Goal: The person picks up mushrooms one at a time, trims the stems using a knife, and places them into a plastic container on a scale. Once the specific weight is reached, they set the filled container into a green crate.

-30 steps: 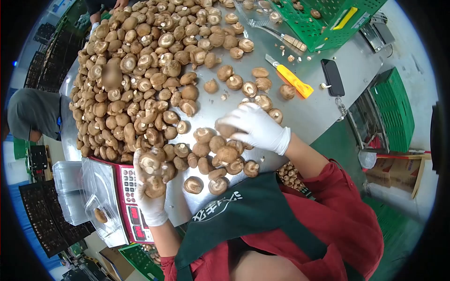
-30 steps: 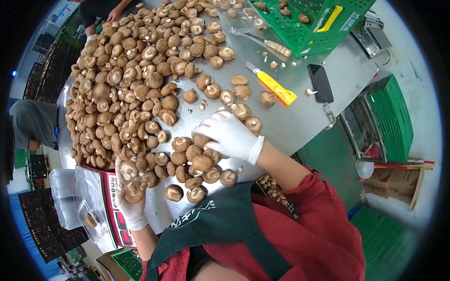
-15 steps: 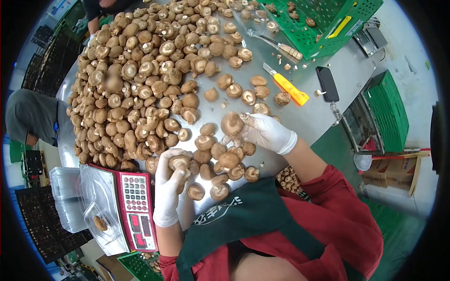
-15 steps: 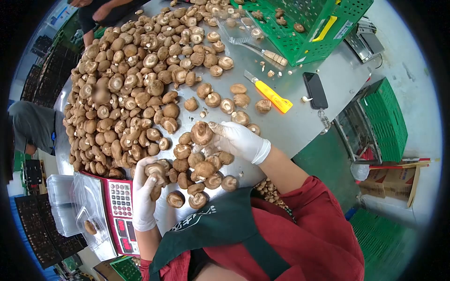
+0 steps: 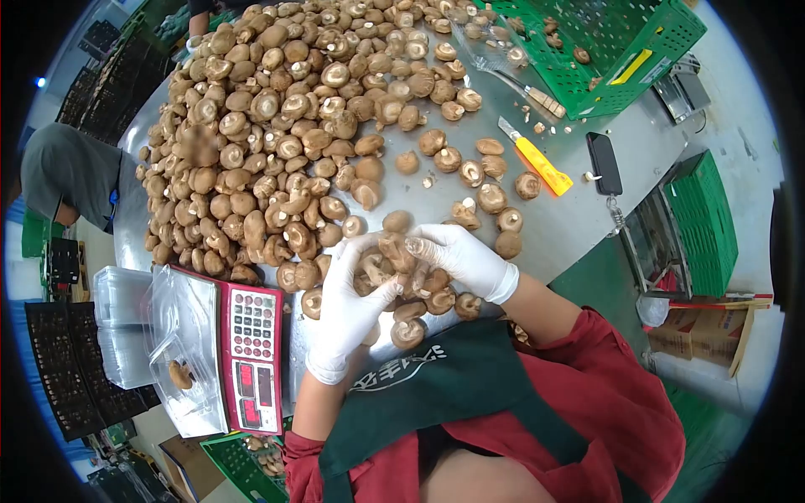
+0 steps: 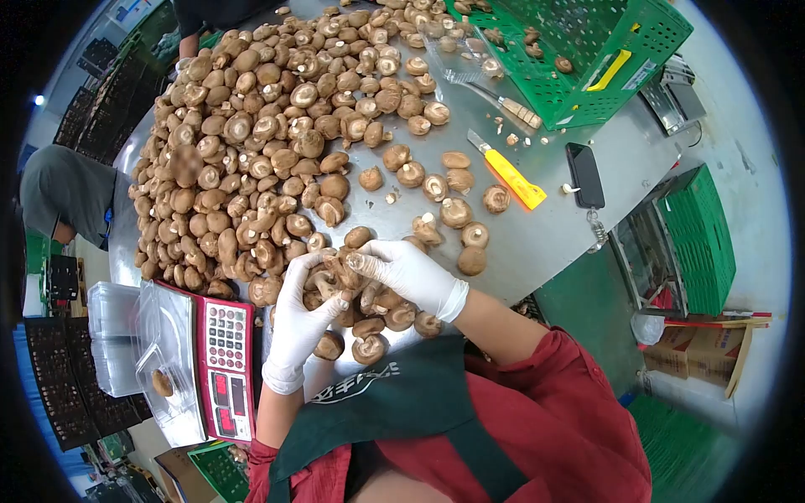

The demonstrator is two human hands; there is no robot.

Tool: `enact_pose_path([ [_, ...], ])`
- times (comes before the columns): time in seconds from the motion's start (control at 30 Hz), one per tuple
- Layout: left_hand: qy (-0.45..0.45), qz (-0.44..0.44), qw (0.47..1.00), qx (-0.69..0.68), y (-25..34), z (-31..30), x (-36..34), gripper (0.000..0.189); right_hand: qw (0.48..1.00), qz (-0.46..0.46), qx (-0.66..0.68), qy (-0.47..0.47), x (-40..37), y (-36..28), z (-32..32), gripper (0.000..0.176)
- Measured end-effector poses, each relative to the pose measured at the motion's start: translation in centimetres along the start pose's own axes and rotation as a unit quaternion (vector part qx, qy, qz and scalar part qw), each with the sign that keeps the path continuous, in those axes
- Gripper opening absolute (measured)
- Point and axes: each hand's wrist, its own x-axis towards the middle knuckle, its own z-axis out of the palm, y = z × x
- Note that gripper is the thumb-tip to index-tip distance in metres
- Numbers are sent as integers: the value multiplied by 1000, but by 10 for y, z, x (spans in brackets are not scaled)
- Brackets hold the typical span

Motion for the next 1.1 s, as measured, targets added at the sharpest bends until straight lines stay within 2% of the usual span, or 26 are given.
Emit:
enact_pose_path([
  [0.03,-12,-10,1000,-17,-2,-2,-2,51,1000,-1,-7,0,-1,-1,3,41],
  [0.13,-54,-176,972,-143,1,-12,-8,54,999,-44,-10,27,-2,-3,13,41],
  [0.23,-71,-199,953,-216,1,-14,-8,49,1000,-10,8,7,-5,-5,13,42],
  [0.27,-58,-158,957,-236,-1,-12,-7,53,1000,-16,-16,13,-7,-7,16,41],
  [0.37,-28,-127,953,-275,12,-6,-4,56,998,-52,-8,38,-11,-4,27,40],
  [0.5,-33,-74,976,-204,13,2,-6,64,956,-193,-176,132,-5,9,19,33],
  [0.53,-36,-98,967,-234,15,2,-7,65,954,-171,-209,129,-7,6,17,33],
  [0.6,-40,-56,977,-202,11,7,-8,65,946,-124,-273,124,-15,-5,13,32],
  [0.63,-42,-36,981,-186,9,10,-9,66,931,-153,-300,138,-16,-4,13,30],
  [0.67,-46,-88,981,-167,8,13,-10,73,915,-182,-327,151,-16,-2,13,27],
  [0.77,-22,-64,991,-112,1,23,-10,75,835,-277,-442,177,-14,2,8,25],
  [0.8,-4,-40,997,-72,3,26,-10,68,798,-307,-485,186,-13,1,5,25],
  [0.9,28,-37,999,4,9,32,-9,65,752,-331,-536,195,-17,-5,4,19],
  [0.93,24,-31,999,-13,6,33,-8,65,736,-367,-525,220,-14,-3,2,13],
  [1.0,7,-82,982,-170,7,34,-6,67,640,-366,-651,180,-18,-24,-27,23],
  [1.03,1,-94,968,-231,5,28,-5,70,635,-221,-710,209,-20,-41,-47,21],
  [1.07,-21,-112,957,-268,-6,20,-6,78,669,-185,-645,319,-21,-50,-71,21],
  [1.1,-35,-111,954,-274,-9,14,-6,84,657,-276,-594,372,-14,-52,-109,24],
])
